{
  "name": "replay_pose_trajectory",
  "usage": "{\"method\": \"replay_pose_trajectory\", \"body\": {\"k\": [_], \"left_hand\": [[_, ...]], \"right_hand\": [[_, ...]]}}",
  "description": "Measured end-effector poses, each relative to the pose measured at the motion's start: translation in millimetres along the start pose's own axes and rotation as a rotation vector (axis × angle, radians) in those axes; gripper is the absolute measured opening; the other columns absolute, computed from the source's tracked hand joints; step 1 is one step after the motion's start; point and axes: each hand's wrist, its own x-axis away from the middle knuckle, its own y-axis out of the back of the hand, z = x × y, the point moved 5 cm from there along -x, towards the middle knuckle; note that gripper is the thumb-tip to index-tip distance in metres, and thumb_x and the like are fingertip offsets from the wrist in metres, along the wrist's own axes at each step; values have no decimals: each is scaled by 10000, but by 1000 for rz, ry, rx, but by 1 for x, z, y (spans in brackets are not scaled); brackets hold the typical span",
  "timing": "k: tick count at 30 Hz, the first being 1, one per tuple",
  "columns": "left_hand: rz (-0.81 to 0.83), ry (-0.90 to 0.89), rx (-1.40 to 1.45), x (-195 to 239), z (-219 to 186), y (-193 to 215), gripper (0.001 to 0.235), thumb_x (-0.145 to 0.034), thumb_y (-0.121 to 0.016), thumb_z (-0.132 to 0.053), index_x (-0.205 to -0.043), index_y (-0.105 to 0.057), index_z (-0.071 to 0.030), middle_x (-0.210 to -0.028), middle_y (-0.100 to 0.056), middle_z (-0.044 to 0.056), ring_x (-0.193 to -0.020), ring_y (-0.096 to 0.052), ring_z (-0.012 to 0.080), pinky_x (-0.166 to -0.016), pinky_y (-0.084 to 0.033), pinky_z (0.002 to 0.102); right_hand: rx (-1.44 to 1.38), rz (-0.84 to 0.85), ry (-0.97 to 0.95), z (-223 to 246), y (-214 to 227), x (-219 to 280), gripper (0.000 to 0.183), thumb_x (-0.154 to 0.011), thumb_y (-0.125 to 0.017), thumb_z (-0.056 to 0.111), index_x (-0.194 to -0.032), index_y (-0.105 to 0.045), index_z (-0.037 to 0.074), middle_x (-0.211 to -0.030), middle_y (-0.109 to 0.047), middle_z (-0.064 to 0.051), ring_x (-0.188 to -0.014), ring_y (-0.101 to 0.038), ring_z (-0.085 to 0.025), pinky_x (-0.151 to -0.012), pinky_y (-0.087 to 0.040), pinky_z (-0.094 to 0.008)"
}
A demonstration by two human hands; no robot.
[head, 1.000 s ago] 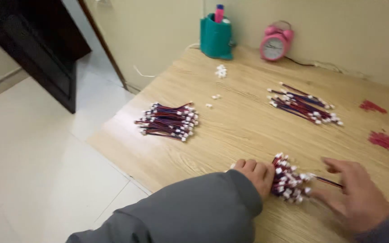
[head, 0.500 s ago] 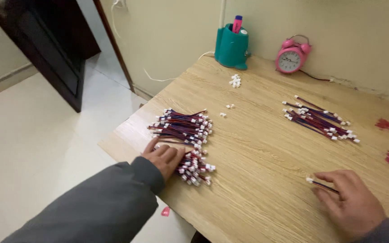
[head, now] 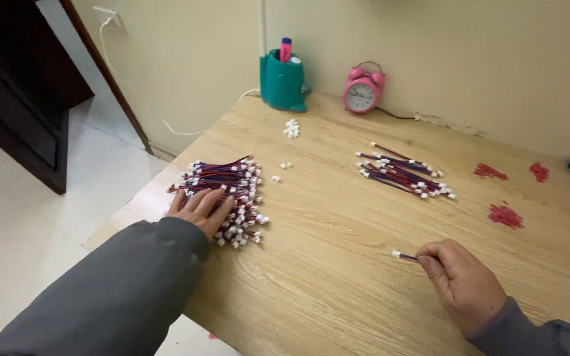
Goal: Attaching small plastic connectors to the ends of wire harnesses on a wooden table.
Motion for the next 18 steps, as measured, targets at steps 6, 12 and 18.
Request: {"method": "replay_pose_trajectory", "body": {"k": [6,12,18], "left_hand": [[-49,-152,326,-28,-49,58,732,-888,-634,-237,-1504,-242,-285,-1555,-203,107,-1359,-295,418,-1015,-349,588],[-293,275,514,-142,-101,18,1036,-535,-841,-592,-1329,-414,-83,-1182,-444,151,-1099,-447,379,-925,-396,461],[274,590,492,-173,-121,62,1163,-690,-532,-852,-1524,-180,-122,-1557,-166,197,-1440,-150,370,-1164,-123,518]], "right_hand": [[-77,-83,237,31,24,-9,185,-911,-562,238,-1020,-681,148,-856,-643,-11,-804,-611,-162,-760,-456,-275],[-120,-69,346,46,31,-9,195,-907,-568,284,-976,-680,139,-832,-652,-12,-798,-596,-184,-733,-470,-300],[-139,-80,327,34,43,-5,215,-913,-554,330,-957,-683,163,-812,-627,-5,-768,-595,-181,-683,-465,-302]]}}
